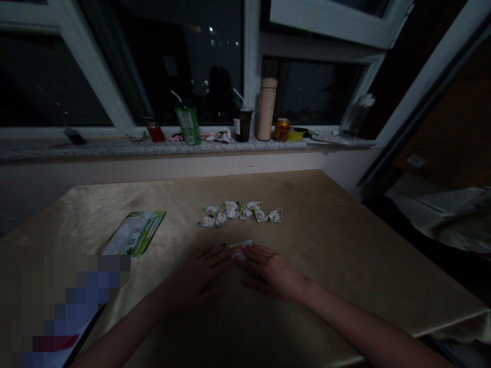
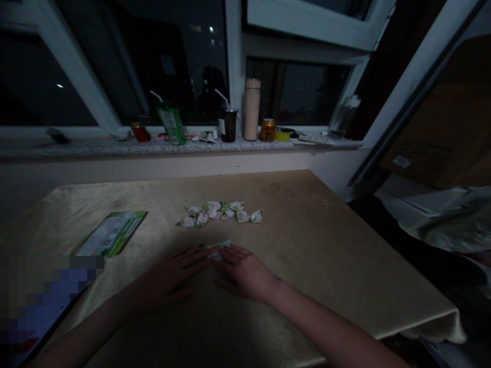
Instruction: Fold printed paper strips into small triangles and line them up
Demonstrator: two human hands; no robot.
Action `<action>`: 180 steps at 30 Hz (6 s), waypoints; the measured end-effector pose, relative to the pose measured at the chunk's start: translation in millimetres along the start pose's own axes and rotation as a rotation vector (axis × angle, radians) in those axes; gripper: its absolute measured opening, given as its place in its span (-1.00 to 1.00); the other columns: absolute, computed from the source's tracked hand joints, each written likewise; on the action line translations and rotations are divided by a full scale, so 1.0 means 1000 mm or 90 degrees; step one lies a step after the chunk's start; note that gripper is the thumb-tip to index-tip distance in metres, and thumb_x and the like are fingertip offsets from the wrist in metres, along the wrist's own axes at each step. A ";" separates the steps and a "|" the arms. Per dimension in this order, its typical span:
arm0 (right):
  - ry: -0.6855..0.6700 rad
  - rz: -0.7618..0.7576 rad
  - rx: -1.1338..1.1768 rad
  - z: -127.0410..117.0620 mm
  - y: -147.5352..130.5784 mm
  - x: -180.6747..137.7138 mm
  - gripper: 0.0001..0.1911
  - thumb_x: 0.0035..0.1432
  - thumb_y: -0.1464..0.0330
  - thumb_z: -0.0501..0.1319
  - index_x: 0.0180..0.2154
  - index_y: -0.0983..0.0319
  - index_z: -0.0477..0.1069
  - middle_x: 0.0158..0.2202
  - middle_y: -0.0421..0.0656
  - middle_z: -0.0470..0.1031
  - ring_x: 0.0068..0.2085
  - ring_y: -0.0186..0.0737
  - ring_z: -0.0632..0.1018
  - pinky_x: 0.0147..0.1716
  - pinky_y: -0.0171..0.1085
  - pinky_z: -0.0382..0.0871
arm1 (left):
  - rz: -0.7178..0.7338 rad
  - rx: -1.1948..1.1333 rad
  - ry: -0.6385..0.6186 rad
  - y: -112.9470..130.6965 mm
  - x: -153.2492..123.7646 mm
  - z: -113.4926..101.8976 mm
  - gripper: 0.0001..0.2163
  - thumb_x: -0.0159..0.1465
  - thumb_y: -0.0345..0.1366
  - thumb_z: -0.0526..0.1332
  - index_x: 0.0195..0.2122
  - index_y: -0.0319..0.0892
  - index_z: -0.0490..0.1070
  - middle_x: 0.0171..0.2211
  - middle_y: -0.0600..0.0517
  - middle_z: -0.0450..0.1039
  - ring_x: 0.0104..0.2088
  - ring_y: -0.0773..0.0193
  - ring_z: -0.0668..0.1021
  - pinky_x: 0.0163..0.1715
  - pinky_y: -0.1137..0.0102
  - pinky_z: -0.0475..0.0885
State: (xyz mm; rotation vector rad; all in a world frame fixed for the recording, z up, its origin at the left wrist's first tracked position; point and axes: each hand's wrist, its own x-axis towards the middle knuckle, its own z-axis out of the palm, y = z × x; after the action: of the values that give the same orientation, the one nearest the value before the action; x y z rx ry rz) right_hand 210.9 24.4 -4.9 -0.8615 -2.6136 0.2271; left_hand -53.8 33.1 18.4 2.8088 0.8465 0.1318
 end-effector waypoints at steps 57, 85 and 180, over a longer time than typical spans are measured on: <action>0.009 0.053 -0.020 0.003 -0.006 -0.001 -0.61 0.28 0.22 0.06 0.10 0.17 0.32 0.17 -0.07 0.31 0.20 -0.11 0.30 0.21 -0.09 0.09 | -0.030 0.151 0.061 0.012 -0.004 0.020 -0.56 0.39 -0.21 0.01 0.29 -0.08 0.05 0.31 -0.01 0.02 0.27 0.11 0.14 0.22 0.13 0.03; -0.015 0.052 -0.012 0.004 -0.009 -0.003 -0.57 0.28 0.18 0.07 0.13 0.17 0.29 0.20 -0.03 0.27 0.25 -0.08 0.22 0.24 -0.05 0.02 | -0.071 -0.003 0.146 0.012 0.000 0.007 -0.87 0.28 -0.35 0.07 -0.22 -0.10 0.38 -0.22 0.04 0.51 -0.19 0.20 0.52 -0.06 0.27 0.33; 0.214 -0.080 -0.212 0.007 0.021 0.027 -0.81 0.27 0.44 0.11 -0.08 0.21 0.38 -0.23 -0.11 0.51 -0.15 -0.19 0.41 0.03 -0.10 0.21 | -0.148 -0.032 0.244 0.015 0.026 0.015 -0.71 0.28 -0.32 0.09 0.04 -0.14 0.30 -0.03 -0.06 0.42 -0.02 0.10 0.43 0.02 0.19 0.32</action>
State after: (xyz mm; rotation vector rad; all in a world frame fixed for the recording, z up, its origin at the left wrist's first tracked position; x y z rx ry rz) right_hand 199.7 57.3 -9.4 -0.7571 -2.4055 -0.3664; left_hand -22.1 33.2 7.9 2.6509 1.2224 0.6606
